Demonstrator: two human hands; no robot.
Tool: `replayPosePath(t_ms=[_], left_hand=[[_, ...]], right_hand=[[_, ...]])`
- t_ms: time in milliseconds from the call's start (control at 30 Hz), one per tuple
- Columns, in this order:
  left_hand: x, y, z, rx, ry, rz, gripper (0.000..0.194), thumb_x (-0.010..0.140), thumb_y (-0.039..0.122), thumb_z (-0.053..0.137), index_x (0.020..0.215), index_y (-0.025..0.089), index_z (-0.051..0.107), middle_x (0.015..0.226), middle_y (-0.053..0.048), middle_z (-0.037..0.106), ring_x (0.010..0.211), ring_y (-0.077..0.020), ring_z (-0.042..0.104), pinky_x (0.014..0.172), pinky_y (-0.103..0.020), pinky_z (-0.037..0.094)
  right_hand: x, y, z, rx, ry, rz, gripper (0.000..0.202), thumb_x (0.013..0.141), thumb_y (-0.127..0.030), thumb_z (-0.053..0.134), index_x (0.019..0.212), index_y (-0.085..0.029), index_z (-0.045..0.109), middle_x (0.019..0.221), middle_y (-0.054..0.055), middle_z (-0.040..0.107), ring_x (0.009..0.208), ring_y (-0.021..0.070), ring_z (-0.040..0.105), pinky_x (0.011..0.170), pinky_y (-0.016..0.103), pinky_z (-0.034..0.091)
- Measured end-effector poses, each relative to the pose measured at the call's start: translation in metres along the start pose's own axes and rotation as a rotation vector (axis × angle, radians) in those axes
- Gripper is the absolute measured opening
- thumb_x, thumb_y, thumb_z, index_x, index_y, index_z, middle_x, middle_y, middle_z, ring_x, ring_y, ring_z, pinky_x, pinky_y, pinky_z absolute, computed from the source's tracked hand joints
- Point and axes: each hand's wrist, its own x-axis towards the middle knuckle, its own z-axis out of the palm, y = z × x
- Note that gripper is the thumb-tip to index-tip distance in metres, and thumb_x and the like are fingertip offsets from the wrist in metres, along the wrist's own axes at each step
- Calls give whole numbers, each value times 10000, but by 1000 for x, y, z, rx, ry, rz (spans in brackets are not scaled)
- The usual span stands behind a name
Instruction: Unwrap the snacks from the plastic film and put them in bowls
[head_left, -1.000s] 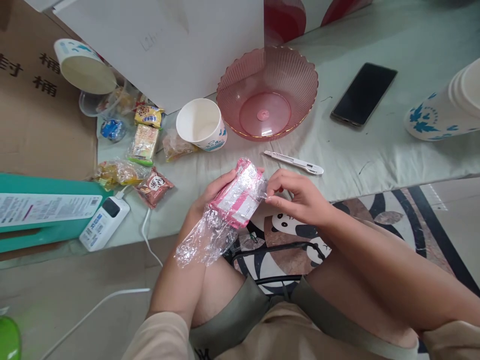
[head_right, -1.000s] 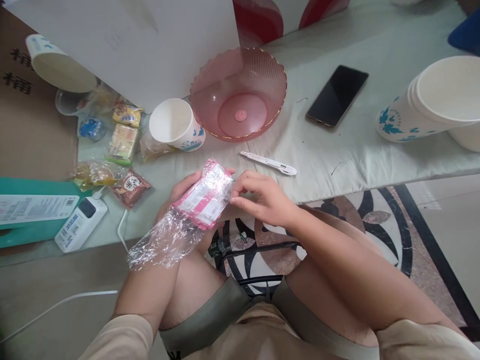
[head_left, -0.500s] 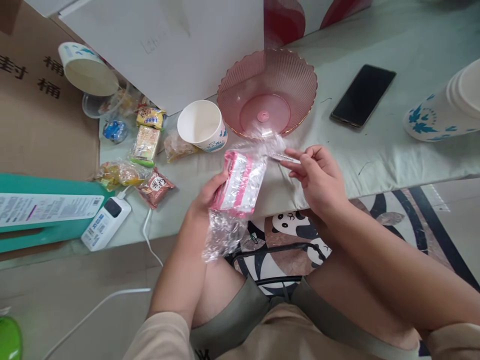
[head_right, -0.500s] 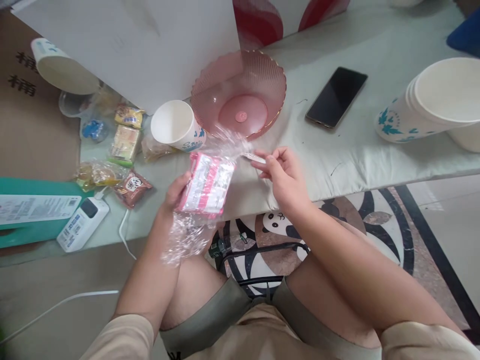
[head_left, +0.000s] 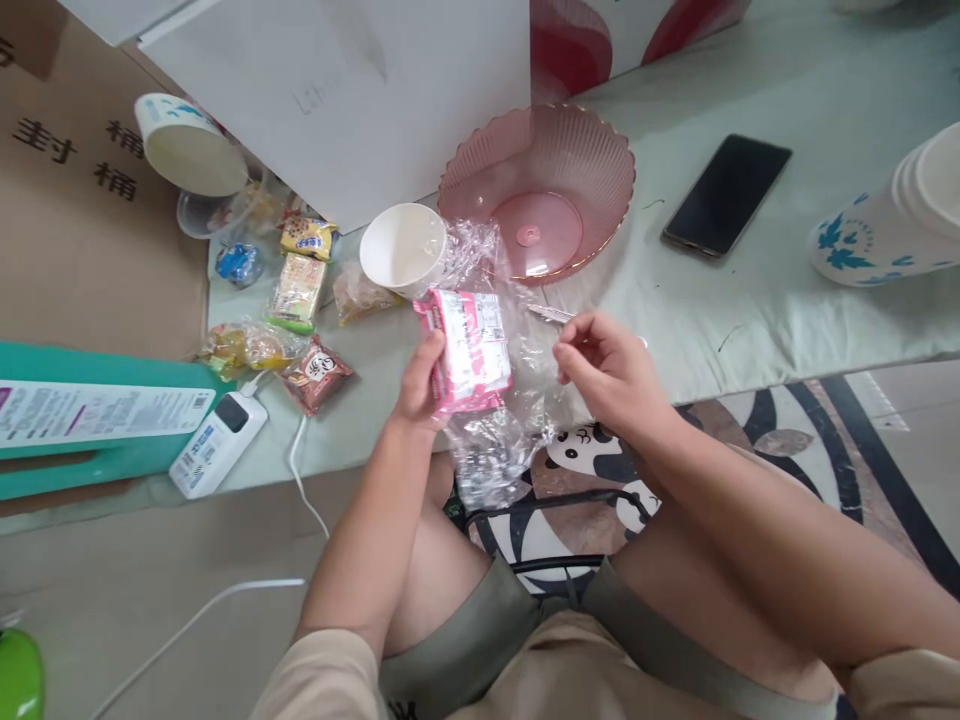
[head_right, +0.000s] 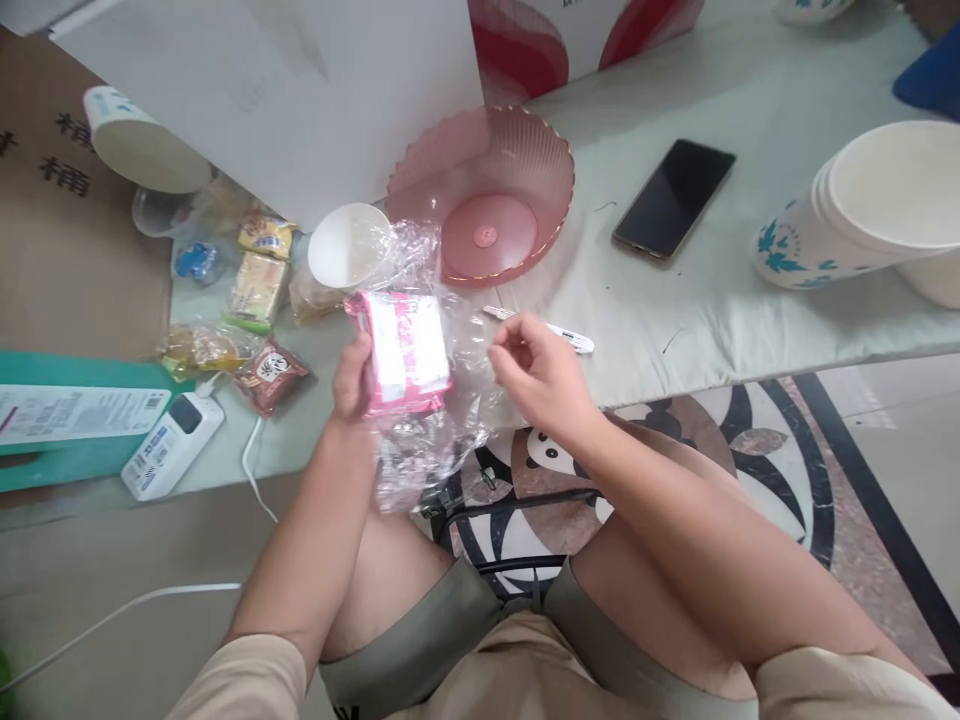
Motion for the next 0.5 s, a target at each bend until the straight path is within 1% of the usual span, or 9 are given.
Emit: replayPosePath(t_ms=[67, 100, 200, 233, 267, 300, 367, 433, 500], left_hand=[[-4, 13, 3, -67, 44, -89, 533, 817, 668, 638, 1081, 208, 693, 996, -133, 743, 1038, -351, 718, 815, -474, 617], [-5, 18, 4, -89, 60, -111, 531, 859, 660, 578, 1088, 197, 699, 979, -145, 748, 1026, -357, 724, 783, -478, 623], [-5, 21, 8, -131, 90, -112, 514, 910, 618, 524, 1110, 179, 701, 1003, -163, 758, 1045, -363, 727, 776, -482, 631], [-4, 18, 9, -138, 94, -107, 498, 910, 607, 538, 1108, 180, 700, 1019, -163, 759, 1078, -365, 721, 806, -485, 631], [-3, 15, 10, -146, 94, -101, 487, 909, 603, 555, 1108, 184, 699, 1037, -160, 759, 1121, -367, 710, 844, -490, 628], [-3, 11, 11, -153, 85, -99, 489, 906, 611, 567, 1113, 188, 696, 1058, -157, 758, 1169, -370, 694, 883, -495, 621], [-3, 4, 13, -170, 42, -103, 543, 899, 659, 566, 1137, 187, 692, 1095, -156, 753, 1256, -379, 655, 945, -503, 602], [-5, -2, 16, -186, -15, -113, 604, 895, 705, 551, 1163, 181, 689, 1115, -156, 750, 1305, -383, 626, 978, -501, 590], [-7, -6, 17, -184, -53, -142, 633, 896, 729, 534, 1159, 176, 694, 1100, -156, 755, 1304, -383, 628, 979, -495, 591]], right_hand=[[4, 5, -7, -151, 98, -34, 44, 865, -205, 586, 888, -225, 554, 810, -1, 588, 604, 117, 522, 629, 327, 421], [5, 5, -10, -239, 145, -77, 74, 842, -169, 584, 886, -227, 571, 862, 12, 596, 608, 117, 511, 640, 338, 422], [3, -3, -16, -350, 283, -270, 132, 803, -115, 575, 848, -238, 594, 926, 48, 593, 679, 149, 530, 676, 363, 452], [1, -8, -17, -327, 291, -328, 130, 807, -118, 579, 841, -242, 590, 899, 50, 594, 710, 163, 544, 686, 366, 466], [-1, -13, -15, -285, 258, -363, 119, 819, -130, 584, 850, -246, 588, 868, 48, 599, 732, 173, 558, 694, 366, 479], [-3, -17, -12, -237, 184, -359, 100, 834, -156, 593, 878, -245, 590, 851, 46, 611, 746, 178, 574, 697, 364, 491], [-7, -21, -3, -136, -11, -206, 118, 872, -250, 613, 987, -227, 598, 889, 55, 652, 763, 180, 612, 687, 360, 516], [-8, -18, 10, 16, -171, 38, 275, 905, -377, 618, 1113, -201, 584, 1001, 90, 686, 793, 187, 650, 674, 357, 550], [-9, -10, 22, 227, -292, 242, 386, 914, -466, 622, 1187, -199, 565, 1086, 116, 697, 831, 201, 680, 672, 358, 587]])
